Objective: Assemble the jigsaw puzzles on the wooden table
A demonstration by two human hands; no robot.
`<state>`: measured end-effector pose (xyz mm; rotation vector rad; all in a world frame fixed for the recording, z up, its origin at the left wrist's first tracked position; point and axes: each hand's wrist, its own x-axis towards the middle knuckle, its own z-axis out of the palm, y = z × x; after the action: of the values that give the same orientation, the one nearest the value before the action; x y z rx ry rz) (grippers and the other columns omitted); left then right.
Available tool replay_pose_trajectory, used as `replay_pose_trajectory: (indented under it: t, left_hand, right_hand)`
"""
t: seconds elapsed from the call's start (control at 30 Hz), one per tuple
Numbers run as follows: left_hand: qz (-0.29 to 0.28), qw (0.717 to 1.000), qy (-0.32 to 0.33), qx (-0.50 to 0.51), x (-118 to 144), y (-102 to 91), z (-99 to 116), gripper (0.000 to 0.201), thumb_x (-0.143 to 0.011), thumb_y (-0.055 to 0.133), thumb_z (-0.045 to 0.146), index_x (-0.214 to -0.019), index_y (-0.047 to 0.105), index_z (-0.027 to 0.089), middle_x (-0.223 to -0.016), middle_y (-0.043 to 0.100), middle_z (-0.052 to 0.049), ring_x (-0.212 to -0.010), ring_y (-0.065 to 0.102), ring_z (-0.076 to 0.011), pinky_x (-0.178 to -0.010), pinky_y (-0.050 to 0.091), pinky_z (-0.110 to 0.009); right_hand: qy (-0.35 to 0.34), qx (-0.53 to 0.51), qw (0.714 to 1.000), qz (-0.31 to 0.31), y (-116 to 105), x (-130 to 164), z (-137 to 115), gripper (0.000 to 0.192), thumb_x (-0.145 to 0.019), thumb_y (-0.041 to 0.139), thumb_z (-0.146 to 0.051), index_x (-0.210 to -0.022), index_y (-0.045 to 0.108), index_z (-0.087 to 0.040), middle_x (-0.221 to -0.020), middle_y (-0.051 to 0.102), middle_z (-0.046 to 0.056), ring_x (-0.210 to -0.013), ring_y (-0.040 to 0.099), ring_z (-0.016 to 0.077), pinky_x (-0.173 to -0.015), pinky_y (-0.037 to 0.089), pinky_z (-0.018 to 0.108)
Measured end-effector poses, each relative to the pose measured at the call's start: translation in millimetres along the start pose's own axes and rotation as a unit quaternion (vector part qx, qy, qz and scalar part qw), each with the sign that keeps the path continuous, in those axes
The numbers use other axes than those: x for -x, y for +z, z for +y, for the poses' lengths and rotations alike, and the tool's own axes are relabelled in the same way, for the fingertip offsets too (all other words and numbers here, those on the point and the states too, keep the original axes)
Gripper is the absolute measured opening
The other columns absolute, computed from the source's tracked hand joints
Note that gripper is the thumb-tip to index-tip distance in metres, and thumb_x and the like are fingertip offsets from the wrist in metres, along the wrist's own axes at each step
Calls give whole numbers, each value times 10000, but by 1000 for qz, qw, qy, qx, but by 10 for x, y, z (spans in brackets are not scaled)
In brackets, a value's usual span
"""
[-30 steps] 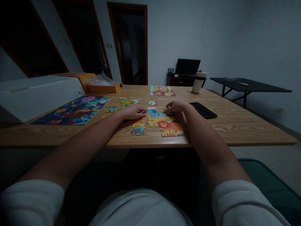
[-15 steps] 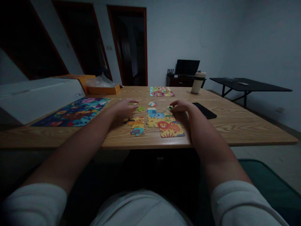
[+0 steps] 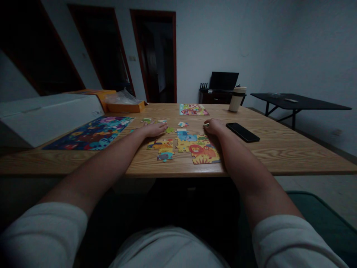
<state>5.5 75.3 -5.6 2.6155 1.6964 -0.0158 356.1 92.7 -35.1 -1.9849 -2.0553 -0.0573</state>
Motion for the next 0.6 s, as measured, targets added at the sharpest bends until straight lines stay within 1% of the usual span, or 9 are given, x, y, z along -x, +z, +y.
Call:
replay_pose_trajectory:
  t: [0.07,0.1,0.23,0.27,0.33,0.4,0.43,0.53,0.6]
  left_hand:
    - [-31,999,17,-7,-25,-2,50,508,-978,337,474,-1449,465,332,-1586,310,-42,-1419,290,-394,-1115,197,-620]
    - [-32,999,14,-5,-28,-7,58,513,-980,326,487,-1446,469,329,-1577,329,-44,-1412,307,-383,-1120,200,-606]
    - [-6,999,-32,17,4,-26,56,577,-961,280,595,-1425,492,327,-1522,426,-69,-1373,374,-376,-1104,221,-612]
    - [-2,999,-37,17,20,-32,61,578,-956,287,604,-1410,511,326,-1511,442,-71,-1366,384,-375,-1102,226,-606]
    - [-3,1000,-26,12,52,-49,81,558,-962,296,579,-1380,549,309,-1494,466,-70,-1354,407,-357,-1109,251,-554]
    - [-6,1000,-4,11,80,-69,101,546,-979,281,534,-1381,553,283,-1482,482,-70,-1341,429,-333,-1111,276,-494]
    - [-7,1000,2,13,90,-77,108,546,-985,276,519,-1391,544,271,-1479,485,-73,-1338,435,-324,-1111,280,-476]
    - [-2,1000,-13,20,101,-87,105,560,-983,283,530,-1417,511,259,-1482,481,-80,-1340,434,-318,-1113,271,-476]
    - [1,1000,-23,20,100,-86,101,560,-975,299,548,-1413,511,272,-1485,477,-78,-1342,433,-319,-1108,274,-485]
  right_hand:
    - [-30,-21,999,3,1,-7,-122,419,-876,584,-435,-1203,692,-198,-1202,681,150,-1079,627,304,-885,468,378]
    - [-43,-34,999,0,0,-19,-202,433,-882,575,-452,-1204,690,-188,-1178,692,149,-1044,640,293,-858,475,363]
    - [-75,-68,994,-51,8,-138,-581,468,-879,590,-483,-1240,666,-195,-997,742,107,-831,674,225,-736,482,298]
    - [-88,-63,992,-68,9,-178,-666,451,-877,597,-483,-1224,676,-207,-969,746,95,-810,671,217,-724,478,290]
    - [-114,-39,987,-105,7,-257,-792,369,-875,610,-467,-1140,716,-235,-919,749,71,-791,666,207,-722,470,284]
    - [-124,-21,983,-132,-5,-316,-853,307,-868,630,-426,-1091,733,-241,-907,750,60,-788,663,200,-733,469,282]
    - [-122,-20,983,-134,-14,-333,-863,311,-860,646,-395,-1112,726,-233,-925,752,61,-795,663,199,-740,470,280]
    - [-100,-30,989,-108,-34,-333,-844,430,-823,685,-295,-1239,669,-187,-1042,743,89,-852,666,207,-755,481,272]
    - [-94,-37,991,-91,-31,-311,-818,455,-819,681,-265,-1263,655,-171,-1092,732,100,-878,668,210,-761,487,266]
